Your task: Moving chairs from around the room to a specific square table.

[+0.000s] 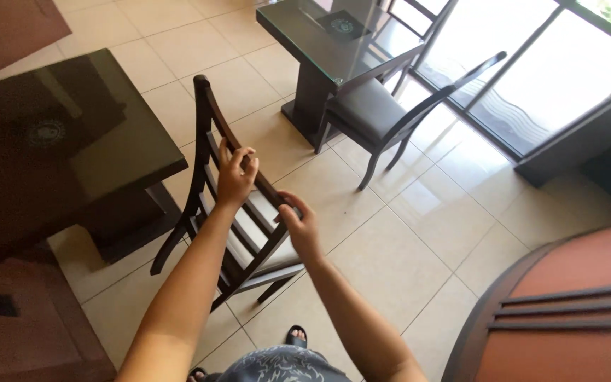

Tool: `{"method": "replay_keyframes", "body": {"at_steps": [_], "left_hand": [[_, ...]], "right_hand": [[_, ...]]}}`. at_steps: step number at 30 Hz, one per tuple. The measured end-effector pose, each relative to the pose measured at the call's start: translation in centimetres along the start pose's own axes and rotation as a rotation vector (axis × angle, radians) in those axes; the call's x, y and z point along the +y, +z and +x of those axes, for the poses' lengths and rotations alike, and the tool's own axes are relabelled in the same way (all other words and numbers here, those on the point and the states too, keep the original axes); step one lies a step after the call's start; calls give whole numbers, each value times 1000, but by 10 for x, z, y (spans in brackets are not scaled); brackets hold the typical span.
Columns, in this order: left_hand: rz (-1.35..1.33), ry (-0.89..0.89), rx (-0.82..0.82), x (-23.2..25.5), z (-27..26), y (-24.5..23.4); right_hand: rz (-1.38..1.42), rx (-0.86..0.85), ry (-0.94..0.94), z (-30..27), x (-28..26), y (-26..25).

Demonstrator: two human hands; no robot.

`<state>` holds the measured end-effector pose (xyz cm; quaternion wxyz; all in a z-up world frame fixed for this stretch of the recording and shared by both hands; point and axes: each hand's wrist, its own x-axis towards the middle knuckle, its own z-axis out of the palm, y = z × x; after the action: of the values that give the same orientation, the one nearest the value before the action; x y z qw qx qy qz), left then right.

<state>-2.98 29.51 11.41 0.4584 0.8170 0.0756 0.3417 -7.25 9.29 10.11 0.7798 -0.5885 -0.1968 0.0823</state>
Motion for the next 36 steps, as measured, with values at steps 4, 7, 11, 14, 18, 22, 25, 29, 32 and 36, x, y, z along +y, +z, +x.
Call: {"method": "replay_keyframes", "body": {"at_steps": [4, 7, 11, 14, 18, 22, 25, 29, 32, 36], "left_hand": [[175, 281, -19, -25, -3, -15], [-78, -119, -426, -1, -18, -64], [-197, -205, -601, -57, -41, -107], [-231, -201, -544, -111, -52, -140], [-227, -212, -466, -137, -51, -179], [-192, -246, -497, -138, -33, -200], [-219, -290, -441, -187, -9, -178], [-306, -168, -340, -188, 13, -171], [-209, -209, -283, -144, 43, -184], [-25, -177, -217, -114, 100, -181]], "right_hand": [[-53, 123, -63, 4, 27, -2], [-66, 250, -100, -2, 21, 11], [-105, 394, -143, -5, 24, 10], [-140, 423, -180, -6, 20, 23], [-102, 388, -206, -24, 5, 44], [-62, 398, -257, -31, 26, 56], [-81, 389, -291, -38, 27, 65], [-73, 388, -280, -54, 20, 84], [-51, 409, -274, -56, 20, 88], [-34, 446, -287, -59, 31, 86]]}}
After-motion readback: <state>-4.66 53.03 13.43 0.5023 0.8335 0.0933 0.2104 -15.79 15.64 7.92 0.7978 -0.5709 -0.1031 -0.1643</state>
